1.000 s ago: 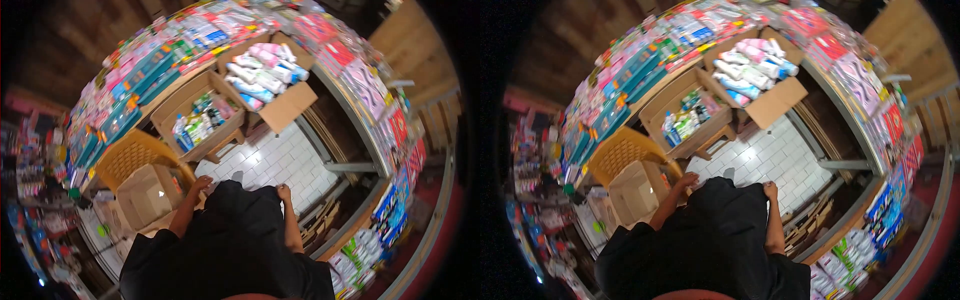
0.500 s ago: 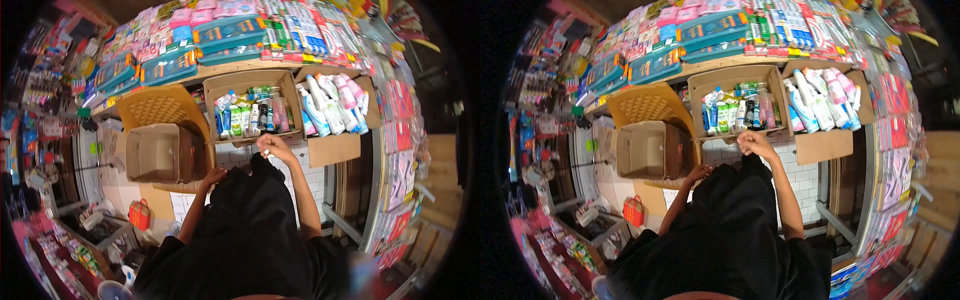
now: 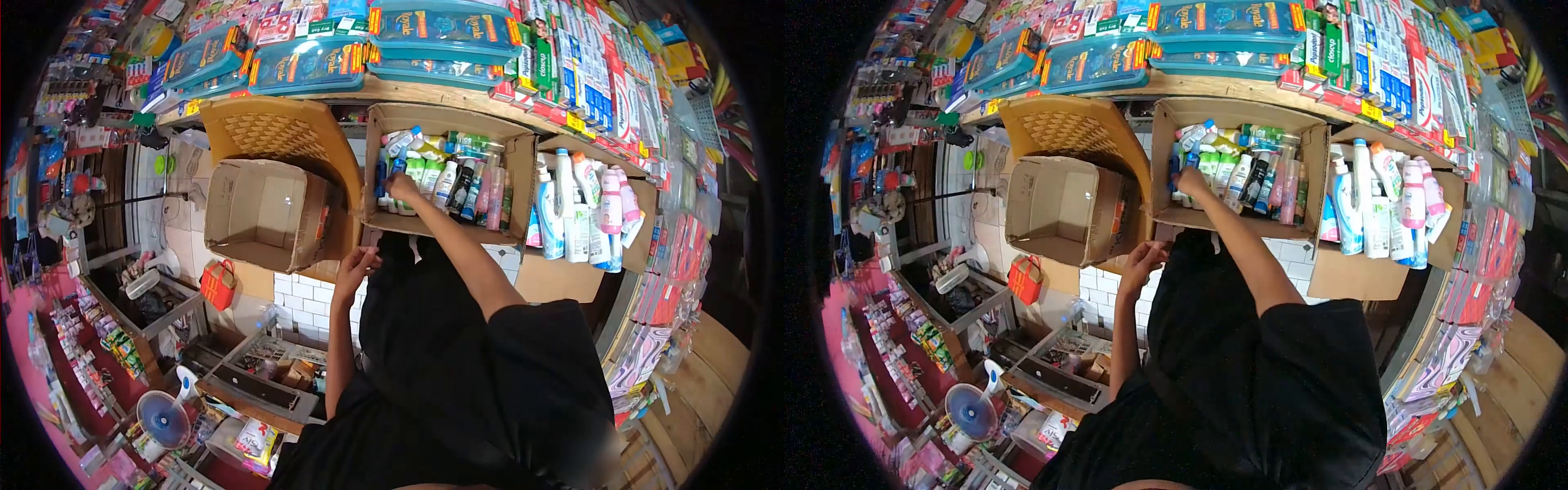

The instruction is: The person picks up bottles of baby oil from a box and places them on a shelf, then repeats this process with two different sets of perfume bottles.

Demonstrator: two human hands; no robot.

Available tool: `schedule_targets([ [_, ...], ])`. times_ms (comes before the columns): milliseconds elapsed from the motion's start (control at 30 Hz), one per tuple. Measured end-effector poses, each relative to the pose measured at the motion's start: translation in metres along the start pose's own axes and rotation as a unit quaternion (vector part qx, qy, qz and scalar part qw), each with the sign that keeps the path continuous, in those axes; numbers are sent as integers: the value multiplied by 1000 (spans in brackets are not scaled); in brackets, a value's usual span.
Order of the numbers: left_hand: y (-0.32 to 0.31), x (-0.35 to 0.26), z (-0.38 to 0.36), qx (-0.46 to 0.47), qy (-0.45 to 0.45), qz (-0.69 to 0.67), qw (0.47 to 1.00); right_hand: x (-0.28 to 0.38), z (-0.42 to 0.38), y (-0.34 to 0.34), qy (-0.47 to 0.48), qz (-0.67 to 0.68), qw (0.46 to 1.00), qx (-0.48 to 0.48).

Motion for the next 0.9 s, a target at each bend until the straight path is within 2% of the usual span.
schedule_targets([
  [133,-3,-26,-15,-12,-1,12,1000,13,37,-27,102,-213,969,-66],
  [267,2,-48,-23,-22,-5,0,1000,7,28,-13,-37,-157,983,-90],
  [300,3,-53,-23,-21,-10,-5,1000,13,27,-11,-7,-178,980,-87],
  [400,4,-70,-18,-10,-25,-17,999,12,30,-6,-22,-171,981,-86],
  [500,-7,-94,-10,5,-35,-29,999,11,27,2,3,-183,974,-133],
  [600,-18,-112,8,25,-67,-17,997,-3,16,12,-21,-109,983,-146],
  [667,-32,-127,21,37,-89,-3,995,2,5,21,42,-42,990,-128],
  [767,-51,-136,51,28,-183,14,983,13,-16,33,116,44,986,-111],
  [800,-54,-134,65,1,-234,85,969,17,-26,38,138,70,982,-108],
  [833,-57,-130,80,-26,-283,155,946,27,-41,47,121,93,984,-91],
  [867,-63,-132,87,-54,-331,224,915,36,-55,56,153,98,978,-103],
  [900,-69,-136,91,-72,-277,249,925,43,-67,62,184,104,971,-114],
])
Point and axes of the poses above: each hand's wrist, its own z-axis towards the middle knuckle, its own y-axis out of the back of the hand, x = y × z, the point moved 10 cm from there along z, towards the middle knuckle, and after that the axes turned 2 degrees about -x, right-handed, at the moved point
